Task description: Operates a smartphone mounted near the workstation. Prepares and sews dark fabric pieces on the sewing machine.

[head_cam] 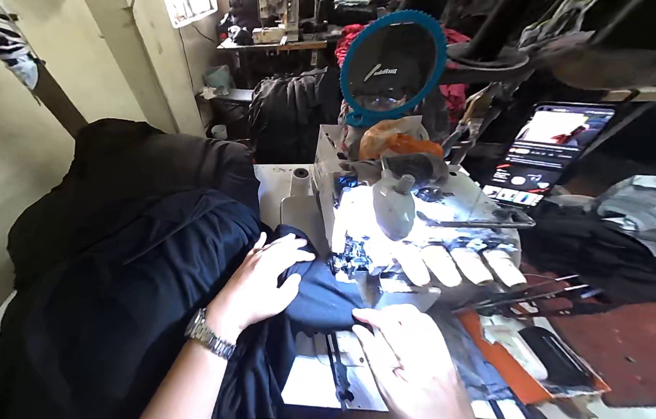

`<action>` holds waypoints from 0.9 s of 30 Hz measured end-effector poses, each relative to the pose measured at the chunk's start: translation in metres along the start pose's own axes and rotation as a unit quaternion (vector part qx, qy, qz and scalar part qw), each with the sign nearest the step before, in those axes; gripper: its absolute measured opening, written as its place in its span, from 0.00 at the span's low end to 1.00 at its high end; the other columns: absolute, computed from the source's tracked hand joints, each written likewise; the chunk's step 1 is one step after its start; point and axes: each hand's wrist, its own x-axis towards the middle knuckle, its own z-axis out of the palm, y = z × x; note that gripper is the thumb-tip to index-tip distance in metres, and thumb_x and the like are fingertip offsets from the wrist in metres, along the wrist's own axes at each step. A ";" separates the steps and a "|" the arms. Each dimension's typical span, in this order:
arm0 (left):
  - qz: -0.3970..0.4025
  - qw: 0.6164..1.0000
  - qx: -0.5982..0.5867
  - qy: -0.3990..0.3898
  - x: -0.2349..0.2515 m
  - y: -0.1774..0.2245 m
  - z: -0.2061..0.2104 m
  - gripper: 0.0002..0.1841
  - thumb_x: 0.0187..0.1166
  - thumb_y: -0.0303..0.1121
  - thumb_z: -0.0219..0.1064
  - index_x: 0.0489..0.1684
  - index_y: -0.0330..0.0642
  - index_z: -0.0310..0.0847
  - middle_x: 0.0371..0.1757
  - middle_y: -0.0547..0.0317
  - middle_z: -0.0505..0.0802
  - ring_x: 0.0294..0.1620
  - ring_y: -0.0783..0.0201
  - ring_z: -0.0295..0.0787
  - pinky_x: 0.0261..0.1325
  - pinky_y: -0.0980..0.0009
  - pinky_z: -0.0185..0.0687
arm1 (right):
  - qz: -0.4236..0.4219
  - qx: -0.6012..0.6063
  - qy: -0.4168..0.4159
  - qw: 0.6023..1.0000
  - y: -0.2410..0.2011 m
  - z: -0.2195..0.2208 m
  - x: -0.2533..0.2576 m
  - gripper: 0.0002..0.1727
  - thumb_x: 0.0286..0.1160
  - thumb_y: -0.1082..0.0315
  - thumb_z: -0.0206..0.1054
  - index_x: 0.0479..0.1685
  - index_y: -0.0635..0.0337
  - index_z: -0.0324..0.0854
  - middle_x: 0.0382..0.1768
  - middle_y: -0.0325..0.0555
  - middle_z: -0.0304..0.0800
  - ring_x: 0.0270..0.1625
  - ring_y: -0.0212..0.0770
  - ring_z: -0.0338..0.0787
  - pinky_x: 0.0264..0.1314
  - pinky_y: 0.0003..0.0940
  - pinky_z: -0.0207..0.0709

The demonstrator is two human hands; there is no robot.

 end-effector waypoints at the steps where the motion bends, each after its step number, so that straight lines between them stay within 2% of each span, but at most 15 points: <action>1: 0.006 1.000 0.010 -0.012 0.001 0.003 -0.002 0.20 0.79 0.37 0.57 0.65 0.54 0.89 0.76 0.69 0.86 0.88 0.68 0.67 0.94 0.43 0.43 | -0.004 0.000 0.000 1.000 -0.001 -0.001 0.000 0.13 0.76 0.60 0.66 0.43 0.53 0.96 0.37 0.47 0.89 0.45 0.46 0.85 0.51 0.36 0.77; 2: 0.016 1.000 0.009 -0.024 0.001 0.008 -0.005 0.20 0.78 0.35 0.57 0.64 0.54 0.90 0.74 0.68 0.88 0.86 0.68 0.70 0.93 0.41 0.43 | -0.011 0.004 -0.002 1.000 -0.002 -0.003 0.001 0.12 0.76 0.60 0.67 0.43 0.53 0.96 0.37 0.48 0.89 0.45 0.46 0.85 0.51 0.36 0.77; 4: 0.024 0.999 -0.011 -0.045 -0.003 0.018 -0.008 0.21 0.77 0.33 0.56 0.63 0.53 0.89 0.73 0.67 0.89 0.84 0.67 0.73 0.93 0.40 0.45 | -0.022 0.003 -0.018 1.000 -0.005 -0.008 0.000 0.13 0.77 0.60 0.68 0.48 0.52 0.96 0.39 0.50 0.89 0.44 0.48 0.85 0.49 0.38 0.76; 7: -0.008 0.999 -0.001 -0.034 -0.005 0.016 -0.002 0.22 0.80 0.37 0.54 0.69 0.56 0.87 0.77 0.70 0.86 0.86 0.69 0.69 0.93 0.42 0.46 | -0.016 -0.047 -0.034 0.998 -0.003 -0.005 -0.003 0.18 0.79 0.55 0.64 0.62 0.44 0.93 0.42 0.49 0.88 0.43 0.49 0.85 0.44 0.40 0.79; 10: -0.018 0.999 0.027 -0.011 0.006 0.005 0.001 0.21 0.81 0.39 0.56 0.69 0.53 0.87 0.79 0.68 0.83 0.87 0.67 0.67 0.93 0.43 0.48 | -0.015 -0.094 0.004 0.995 0.001 0.006 0.000 0.21 0.80 0.52 0.59 0.65 0.42 0.92 0.39 0.46 0.88 0.40 0.49 0.86 0.38 0.42 0.80; 12: -0.022 0.999 0.040 -0.019 0.012 0.003 -0.001 0.21 0.81 0.39 0.56 0.70 0.52 0.86 0.80 0.66 0.83 0.88 0.66 0.66 0.93 0.44 0.45 | -0.004 -0.105 0.008 0.994 0.004 0.010 0.005 0.23 0.82 0.50 0.56 0.65 0.41 0.91 0.40 0.48 0.89 0.41 0.52 0.87 0.39 0.47 0.81; 14: -0.018 0.999 0.049 -0.009 0.013 0.003 0.000 0.22 0.80 0.39 0.57 0.70 0.52 0.86 0.79 0.64 0.84 0.88 0.64 0.67 0.92 0.42 0.46 | 0.010 -0.127 -0.011 0.992 0.007 0.008 0.007 0.25 0.84 0.47 0.53 0.65 0.43 0.91 0.49 0.54 0.91 0.48 0.59 0.91 0.44 0.57 0.85; 15: -0.019 0.999 0.051 -0.007 0.012 0.003 0.001 0.22 0.81 0.40 0.57 0.72 0.52 0.85 0.80 0.64 0.83 0.88 0.63 0.67 0.93 0.42 0.46 | 0.013 -0.127 -0.017 0.992 0.007 0.004 0.008 0.25 0.84 0.47 0.53 0.65 0.45 0.91 0.53 0.57 0.91 0.51 0.63 0.91 0.46 0.61 0.84; 16: -0.020 0.998 0.052 -0.004 0.011 0.003 0.000 0.22 0.82 0.40 0.57 0.72 0.52 0.85 0.80 0.64 0.83 0.89 0.63 0.66 0.93 0.41 0.45 | 0.003 -0.125 -0.010 0.992 0.006 0.000 0.007 0.25 0.84 0.49 0.54 0.65 0.49 0.91 0.53 0.59 0.92 0.51 0.65 0.91 0.48 0.61 0.84; 19: -0.019 0.999 0.048 0.003 0.009 0.005 -0.002 0.22 0.83 0.39 0.57 0.72 0.48 0.84 0.80 0.62 0.83 0.89 0.60 0.66 0.92 0.41 0.45 | -0.070 -0.094 0.040 0.992 0.004 -0.004 -0.002 0.23 0.85 0.51 0.54 0.63 0.47 0.92 0.40 0.51 0.90 0.42 0.52 0.86 0.44 0.46 0.78; 22: -0.009 0.999 0.045 0.014 0.006 0.006 0.000 0.22 0.82 0.38 0.57 0.72 0.46 0.84 0.80 0.60 0.83 0.88 0.59 0.67 0.92 0.41 0.47 | -0.065 -0.094 -0.004 0.993 0.003 0.002 -0.008 0.26 0.85 0.46 0.52 0.66 0.46 0.91 0.42 0.51 0.88 0.44 0.53 0.87 0.45 0.49 0.80; 25: -0.016 0.998 0.053 0.010 0.007 0.006 0.001 0.22 0.82 0.39 0.58 0.73 0.49 0.84 0.80 0.63 0.82 0.89 0.62 0.66 0.92 0.42 0.46 | -0.051 -0.100 -0.009 0.994 0.006 -0.001 -0.003 0.25 0.85 0.47 0.53 0.60 0.46 0.93 0.42 0.49 0.88 0.45 0.54 0.87 0.44 0.50 0.81; 27: -0.017 0.998 0.056 0.012 0.009 0.007 0.001 0.22 0.82 0.39 0.58 0.72 0.48 0.84 0.80 0.62 0.83 0.88 0.61 0.67 0.92 0.41 0.47 | -0.048 -0.115 -0.008 0.992 0.006 -0.002 0.001 0.25 0.85 0.47 0.52 0.59 0.45 0.93 0.41 0.49 0.89 0.45 0.56 0.88 0.43 0.52 0.81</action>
